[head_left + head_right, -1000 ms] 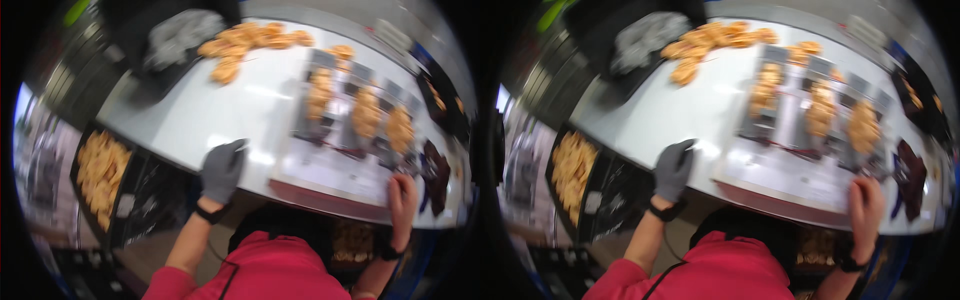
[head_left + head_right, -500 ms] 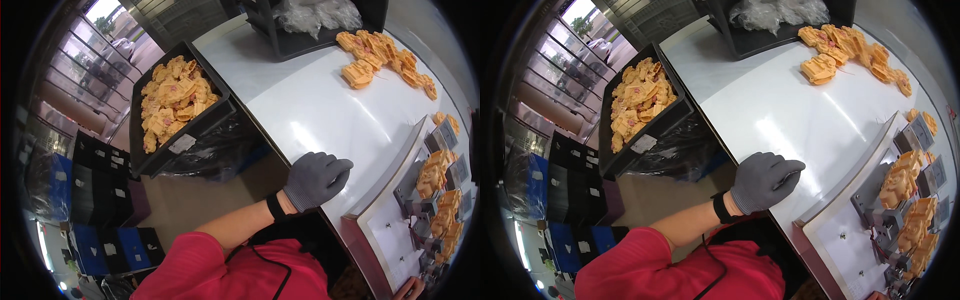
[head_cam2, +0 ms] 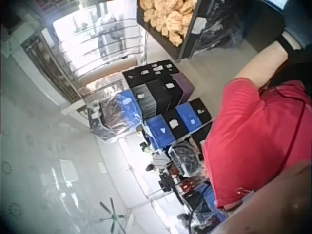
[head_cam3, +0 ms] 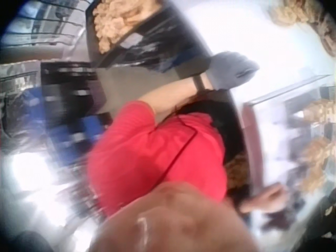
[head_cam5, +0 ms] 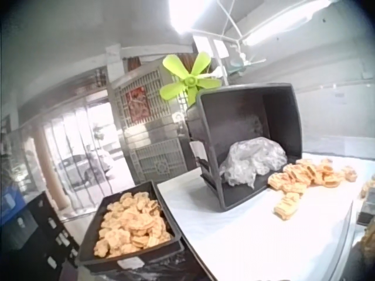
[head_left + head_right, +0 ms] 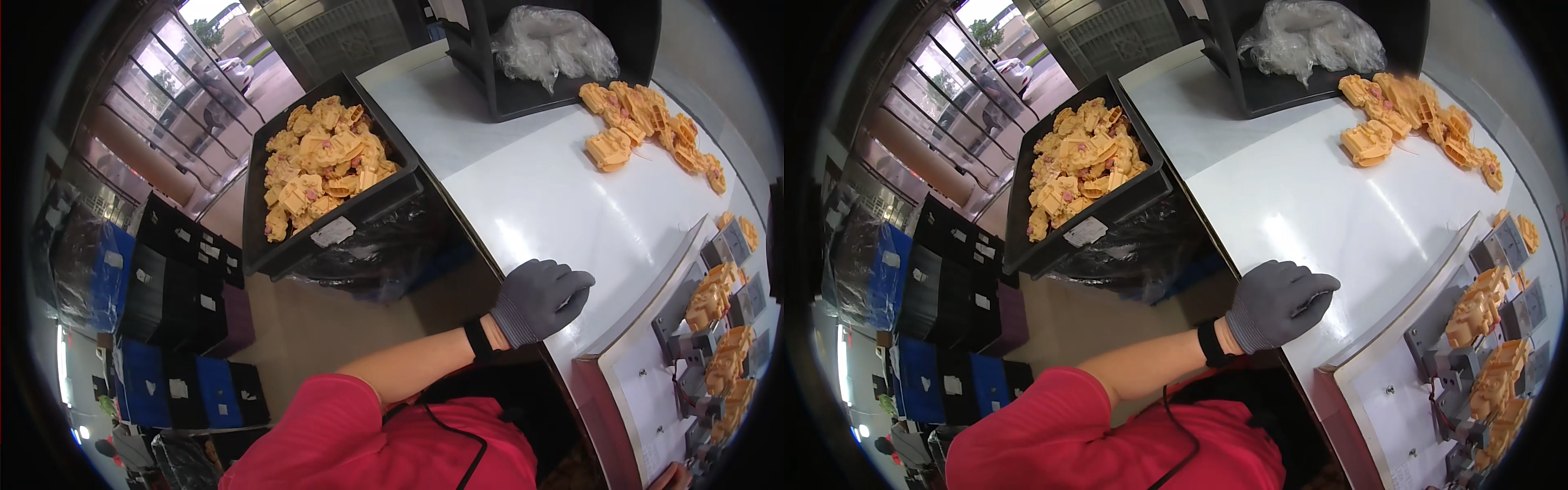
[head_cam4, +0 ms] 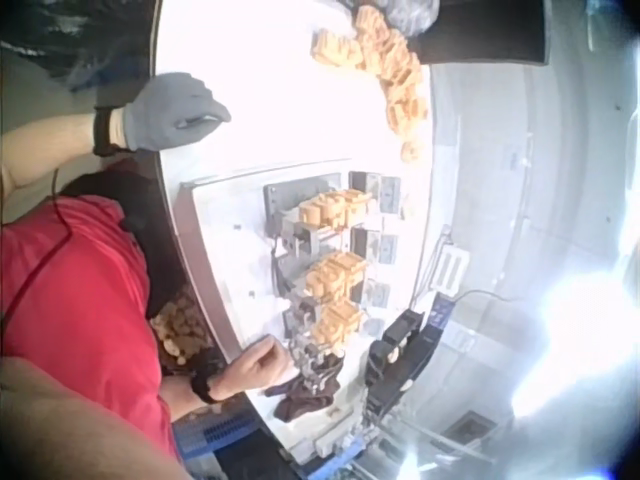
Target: The person places yellow plastic components onto a white testing board equipped with metal clamps and wires. They connect red wires to the components and adjust the clamps to secure them. The person repeats this process for multiple units, moving them from a pile on the table to the testing board.
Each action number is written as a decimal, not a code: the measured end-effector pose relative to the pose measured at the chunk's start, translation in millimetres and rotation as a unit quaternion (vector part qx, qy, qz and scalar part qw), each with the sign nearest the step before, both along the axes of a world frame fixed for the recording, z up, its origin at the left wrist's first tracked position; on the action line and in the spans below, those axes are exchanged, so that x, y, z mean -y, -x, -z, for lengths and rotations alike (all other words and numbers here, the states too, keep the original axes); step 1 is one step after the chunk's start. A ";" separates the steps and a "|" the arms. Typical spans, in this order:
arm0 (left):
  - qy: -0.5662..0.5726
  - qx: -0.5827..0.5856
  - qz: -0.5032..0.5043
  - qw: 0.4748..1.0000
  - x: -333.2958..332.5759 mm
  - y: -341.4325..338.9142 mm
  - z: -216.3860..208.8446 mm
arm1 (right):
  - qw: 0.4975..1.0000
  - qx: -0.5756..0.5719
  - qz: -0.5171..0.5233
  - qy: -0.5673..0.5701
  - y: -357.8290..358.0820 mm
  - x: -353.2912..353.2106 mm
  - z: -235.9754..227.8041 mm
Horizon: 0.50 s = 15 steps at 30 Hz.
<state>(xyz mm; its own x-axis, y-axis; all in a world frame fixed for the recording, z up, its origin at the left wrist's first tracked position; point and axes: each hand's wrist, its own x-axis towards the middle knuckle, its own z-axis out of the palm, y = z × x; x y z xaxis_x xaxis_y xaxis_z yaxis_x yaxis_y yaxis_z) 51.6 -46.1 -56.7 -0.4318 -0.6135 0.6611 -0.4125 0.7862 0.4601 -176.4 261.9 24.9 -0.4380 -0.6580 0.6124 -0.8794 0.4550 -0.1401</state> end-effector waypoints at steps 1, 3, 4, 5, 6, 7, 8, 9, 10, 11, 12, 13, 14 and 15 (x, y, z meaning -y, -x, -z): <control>0.000 -0.001 0.000 1.000 -0.5 -0.2 -0.4 | 1.000 0.010 0.000 -0.006 -0.4 -0.7 -1.8; 0.000 -0.004 0.001 1.000 -2.2 0.4 -1.6 | 1.000 -0.003 0.004 -0.017 1.5 -4.3 -2.4; 0.000 -0.006 0.002 1.000 -2.9 0.6 -2.2 | 1.000 -0.010 0.006 -0.022 3.2 -5.9 -2.1; 0.003 -0.008 0.001 1.000 -2.5 0.6 -2.4 | 1.000 -0.022 0.004 -0.016 4.5 -6.3 -0.6; 0.006 -0.009 0.000 1.000 -1.9 0.4 -2.4 | 0.999 -0.034 0.002 -0.009 5.9 -6.3 1.6; 0.009 -0.010 -0.001 1.000 -1.2 0.3 -2.3 | 0.999 -0.046 0.000 -0.003 6.7 -6.2 2.9; 0.009 -0.011 -0.002 1.000 -0.9 0.3 -1.3 | 0.999 -0.045 0.002 -0.005 6.9 -6.3 3.4; 0.010 -0.011 -0.003 1.000 -0.5 0.5 -0.2 | 0.999 -0.045 0.003 -0.006 6.9 -6.2 3.5; 0.010 -0.012 -0.003 1.000 -0.1 0.7 0.7 | 0.999 -0.044 0.005 -0.008 6.9 -6.3 3.4; 0.011 -0.015 -0.003 1.000 -0.3 0.6 0.7 | 0.999 -0.044 0.012 -0.011 6.9 -7.3 3.8; 0.011 -0.018 -0.002 1.000 -0.4 0.5 0.5 | 0.999 -0.043 0.018 -0.015 6.8 -8.4 4.2; 0.011 -0.021 -0.001 1.000 -0.7 0.5 0.1 | 0.999 -0.043 0.025 -0.018 6.6 -9.2 4.5; 0.010 -0.022 -0.001 1.000 -0.8 0.2 -0.2 | 0.999 -0.044 0.026 -0.015 6.4 -9.0 4.5; 0.010 -0.024 -0.001 1.000 -1.0 -0.1 -0.6 | 0.999 -0.045 0.026 -0.012 6.2 -8.5 4.5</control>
<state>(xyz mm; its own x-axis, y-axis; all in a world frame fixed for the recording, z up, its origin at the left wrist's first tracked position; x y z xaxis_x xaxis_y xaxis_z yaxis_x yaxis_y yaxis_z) 51.7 -45.1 -56.1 -0.3987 -0.6008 0.6929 -0.3920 0.7947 0.4635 -182.7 270.4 20.4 -0.4166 -0.6503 0.6352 -0.8626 0.5033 -0.0504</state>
